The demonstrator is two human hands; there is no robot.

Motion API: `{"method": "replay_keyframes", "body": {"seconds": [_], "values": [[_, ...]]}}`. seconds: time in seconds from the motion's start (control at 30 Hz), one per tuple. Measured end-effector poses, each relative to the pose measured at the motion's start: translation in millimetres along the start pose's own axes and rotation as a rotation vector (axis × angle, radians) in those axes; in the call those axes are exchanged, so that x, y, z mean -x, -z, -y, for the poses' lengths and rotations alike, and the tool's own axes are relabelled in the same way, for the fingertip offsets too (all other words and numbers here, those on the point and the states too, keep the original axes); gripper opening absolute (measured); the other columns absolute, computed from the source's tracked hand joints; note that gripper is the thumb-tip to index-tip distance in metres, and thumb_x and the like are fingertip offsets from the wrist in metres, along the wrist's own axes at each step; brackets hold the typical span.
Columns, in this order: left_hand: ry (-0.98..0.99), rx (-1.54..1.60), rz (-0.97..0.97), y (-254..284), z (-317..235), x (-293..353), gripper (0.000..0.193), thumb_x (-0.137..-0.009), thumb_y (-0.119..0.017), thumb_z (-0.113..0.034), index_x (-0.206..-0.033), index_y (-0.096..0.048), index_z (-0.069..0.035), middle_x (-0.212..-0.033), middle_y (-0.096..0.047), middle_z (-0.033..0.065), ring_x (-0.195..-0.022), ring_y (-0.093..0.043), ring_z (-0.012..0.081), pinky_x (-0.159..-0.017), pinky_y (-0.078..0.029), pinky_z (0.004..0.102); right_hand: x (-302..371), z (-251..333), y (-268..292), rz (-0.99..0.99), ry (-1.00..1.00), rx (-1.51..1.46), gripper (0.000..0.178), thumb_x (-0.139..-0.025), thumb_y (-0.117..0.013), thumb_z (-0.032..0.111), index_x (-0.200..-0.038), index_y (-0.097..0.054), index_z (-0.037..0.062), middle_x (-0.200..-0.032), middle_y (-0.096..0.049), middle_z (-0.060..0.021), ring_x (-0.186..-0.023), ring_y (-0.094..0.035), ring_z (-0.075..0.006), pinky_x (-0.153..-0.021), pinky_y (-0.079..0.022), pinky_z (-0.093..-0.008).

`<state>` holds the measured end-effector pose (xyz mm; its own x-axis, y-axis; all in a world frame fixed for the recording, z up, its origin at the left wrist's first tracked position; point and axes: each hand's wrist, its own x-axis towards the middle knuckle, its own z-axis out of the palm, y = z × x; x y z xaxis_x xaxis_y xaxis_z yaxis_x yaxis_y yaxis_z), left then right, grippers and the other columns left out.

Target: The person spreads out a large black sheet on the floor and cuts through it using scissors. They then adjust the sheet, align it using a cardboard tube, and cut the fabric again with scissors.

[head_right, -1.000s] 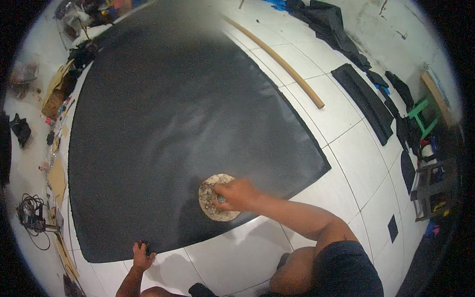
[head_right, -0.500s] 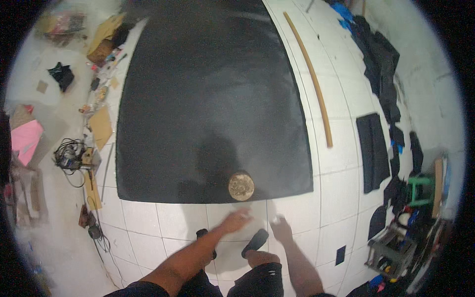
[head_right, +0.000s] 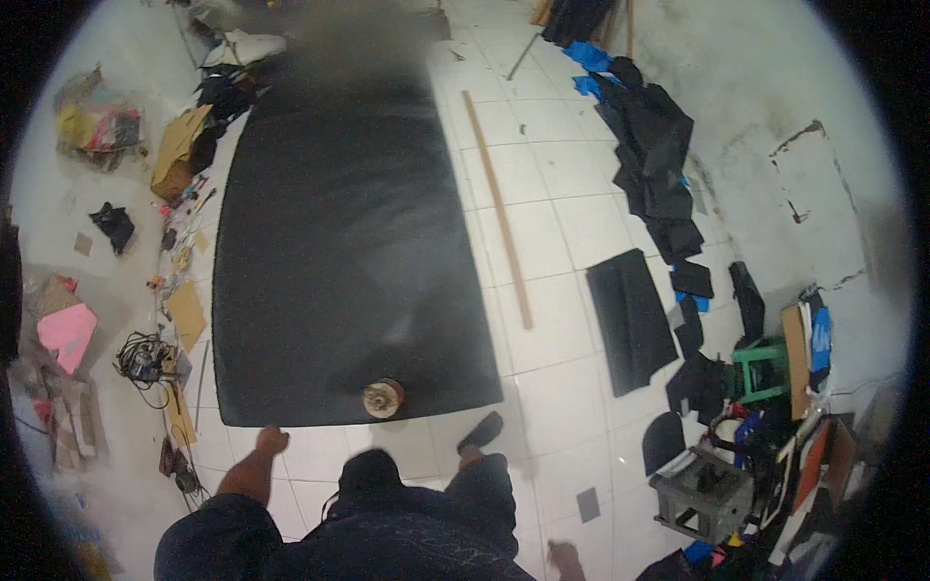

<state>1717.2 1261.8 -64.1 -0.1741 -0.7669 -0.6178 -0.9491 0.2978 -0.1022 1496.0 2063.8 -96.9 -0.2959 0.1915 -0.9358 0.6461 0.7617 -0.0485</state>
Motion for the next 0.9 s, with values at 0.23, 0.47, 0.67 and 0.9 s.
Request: {"method": "replay_keyframes", "body": {"seconds": [0.23,0.47,0.67,0.9], "values": [[-0.257,0.381,0.143,50.6,-175.0,47.3,0.042,-0.080,-0.068,-0.041,-0.101,-0.070,-0.004,-0.099,-0.069,0.0199,-0.095,-0.066,0.0359,-0.086,-0.051,0.0430,-43.3,322.5,178.1,-0.333,0.519,-0.445,0.016,-0.091,-0.061,0.022,-0.094,-0.058,0.0066,-0.072,-0.057,-0.0022,-0.057,-0.054,-0.0114,-0.046,-0.042,-0.0247],[-0.340,0.289,0.460,31.1,-342.6,-10.5,0.045,-0.086,-0.062,-0.041,-0.110,-0.068,-0.004,-0.110,-0.067,0.0172,-0.097,-0.063,0.0269,-0.087,-0.049,0.0397,-123.8,487.5,306.0,-0.483,0.990,-0.173,0.030,-0.095,-0.060,0.031,-0.098,-0.057,0.0014,-0.072,-0.057,-0.0021,-0.059,-0.051,-0.0092,-0.052,-0.042,-0.0254],[-0.471,0.070,0.421,160.1,-510.0,-113.8,0.051,-0.092,-0.054,-0.040,-0.127,-0.057,-0.002,-0.132,-0.054,0.0189,-0.117,-0.054,0.0322,-0.098,-0.043,0.0427,-124.3,493.2,342.5,-0.156,0.207,-0.440,0.025,-0.090,-0.066,0.030,-0.088,-0.063,0.0057,-0.062,-0.056,-0.0049,-0.048,-0.055,-0.0204,-0.043,-0.046,-0.0341],[-0.276,0.600,-0.003,428.9,-797.2,-174.7,0.047,-0.090,-0.056,-0.034,-0.122,-0.060,0.000,-0.125,-0.060,0.0202,-0.116,-0.058,0.0314,-0.099,-0.045,0.0398,-153.1,676.0,395.5,-0.061,0.089,-0.200,0.023,-0.086,-0.066,0.031,-0.090,-0.064,0.0082,-0.075,-0.062,-0.0061,-0.068,-0.059,-0.0212,-0.056,-0.048,-0.0397]]}}
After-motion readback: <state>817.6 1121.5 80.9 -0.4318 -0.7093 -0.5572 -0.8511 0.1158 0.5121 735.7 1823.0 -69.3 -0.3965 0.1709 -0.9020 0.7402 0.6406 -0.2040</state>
